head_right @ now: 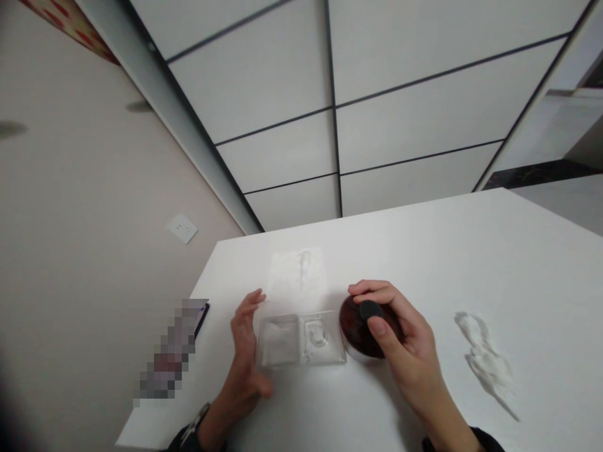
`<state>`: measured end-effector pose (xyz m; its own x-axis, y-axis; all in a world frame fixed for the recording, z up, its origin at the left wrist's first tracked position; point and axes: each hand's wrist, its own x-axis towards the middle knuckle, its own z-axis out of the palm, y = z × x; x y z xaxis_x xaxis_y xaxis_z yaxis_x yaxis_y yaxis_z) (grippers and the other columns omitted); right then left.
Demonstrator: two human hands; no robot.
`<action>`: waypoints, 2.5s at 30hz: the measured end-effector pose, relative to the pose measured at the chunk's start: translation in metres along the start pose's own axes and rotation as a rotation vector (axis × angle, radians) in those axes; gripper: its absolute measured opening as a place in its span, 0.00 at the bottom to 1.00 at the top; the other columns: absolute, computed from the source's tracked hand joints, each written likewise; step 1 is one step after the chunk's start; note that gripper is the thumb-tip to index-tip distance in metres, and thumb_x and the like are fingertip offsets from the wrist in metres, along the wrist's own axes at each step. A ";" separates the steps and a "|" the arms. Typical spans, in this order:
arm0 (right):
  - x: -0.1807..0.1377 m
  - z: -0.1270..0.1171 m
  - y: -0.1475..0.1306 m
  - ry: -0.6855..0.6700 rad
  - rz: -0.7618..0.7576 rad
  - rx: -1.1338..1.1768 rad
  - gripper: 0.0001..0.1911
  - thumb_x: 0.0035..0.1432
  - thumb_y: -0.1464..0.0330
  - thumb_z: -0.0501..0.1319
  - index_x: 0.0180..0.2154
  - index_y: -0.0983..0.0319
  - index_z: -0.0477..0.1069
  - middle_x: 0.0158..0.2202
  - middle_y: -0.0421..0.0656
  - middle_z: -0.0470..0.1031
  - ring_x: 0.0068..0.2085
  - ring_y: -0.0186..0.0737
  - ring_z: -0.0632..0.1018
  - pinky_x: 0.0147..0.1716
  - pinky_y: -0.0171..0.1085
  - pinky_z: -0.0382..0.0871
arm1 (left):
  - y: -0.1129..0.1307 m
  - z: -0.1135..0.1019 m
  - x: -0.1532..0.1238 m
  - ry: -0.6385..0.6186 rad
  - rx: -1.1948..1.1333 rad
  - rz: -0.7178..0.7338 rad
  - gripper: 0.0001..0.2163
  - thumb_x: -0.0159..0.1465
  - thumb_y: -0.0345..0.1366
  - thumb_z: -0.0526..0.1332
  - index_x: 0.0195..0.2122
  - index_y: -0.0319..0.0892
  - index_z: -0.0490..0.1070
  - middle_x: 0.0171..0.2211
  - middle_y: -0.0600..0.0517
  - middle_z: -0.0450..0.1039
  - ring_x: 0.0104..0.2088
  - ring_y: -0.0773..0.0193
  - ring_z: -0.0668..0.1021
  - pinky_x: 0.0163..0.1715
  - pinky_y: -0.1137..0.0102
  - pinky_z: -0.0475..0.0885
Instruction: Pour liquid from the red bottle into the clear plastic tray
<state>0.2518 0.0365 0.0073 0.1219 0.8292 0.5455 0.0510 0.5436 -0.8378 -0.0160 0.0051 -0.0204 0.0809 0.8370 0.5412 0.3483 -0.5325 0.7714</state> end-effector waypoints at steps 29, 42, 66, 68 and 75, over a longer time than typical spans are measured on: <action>0.000 -0.002 0.010 -0.034 -0.004 0.103 0.11 0.72 0.54 0.62 0.42 0.53 0.77 0.45 0.39 0.80 0.48 0.35 0.81 0.48 0.29 0.73 | 0.107 -0.004 0.146 -0.351 0.264 -0.267 0.13 0.63 0.40 0.67 0.47 0.46 0.68 0.34 0.58 0.76 0.36 0.65 0.82 0.40 0.71 0.78; 0.001 0.001 0.008 -0.019 -0.023 0.087 0.12 0.71 0.54 0.62 0.41 0.54 0.77 0.43 0.40 0.81 0.46 0.37 0.82 0.47 0.30 0.74 | 0.120 -0.005 0.110 -0.462 0.478 -0.027 0.10 0.63 0.31 0.71 0.41 0.46 0.71 0.36 0.58 0.80 0.37 0.63 0.82 0.39 0.70 0.74; 0.004 0.002 0.005 0.000 0.011 0.098 0.13 0.69 0.53 0.64 0.39 0.55 0.78 0.42 0.44 0.81 0.45 0.44 0.82 0.44 0.38 0.75 | 0.117 -0.004 0.093 -0.482 0.547 0.007 0.14 0.60 0.36 0.78 0.44 0.49 0.78 0.39 0.57 0.85 0.39 0.58 0.85 0.41 0.67 0.79; 0.004 0.002 0.006 -0.004 0.009 0.103 0.13 0.69 0.54 0.64 0.40 0.55 0.78 0.42 0.44 0.81 0.45 0.44 0.82 0.44 0.38 0.75 | 0.110 0.004 0.089 -0.544 0.553 -0.038 0.14 0.60 0.34 0.78 0.44 0.48 0.79 0.39 0.55 0.84 0.40 0.57 0.85 0.42 0.64 0.80; 0.003 0.003 0.007 -0.007 0.026 0.122 0.13 0.69 0.54 0.64 0.40 0.55 0.78 0.43 0.44 0.81 0.46 0.43 0.81 0.45 0.38 0.75 | 0.078 0.019 0.073 -0.623 0.480 -0.084 0.22 0.64 0.30 0.73 0.58 0.52 0.77 0.47 0.51 0.81 0.46 0.55 0.83 0.48 0.61 0.80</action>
<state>0.2494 0.0435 0.0033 0.1144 0.8440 0.5241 -0.0733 0.5333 -0.8428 0.0344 0.0272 0.0730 0.4949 0.8641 0.0911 0.7297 -0.4703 0.4963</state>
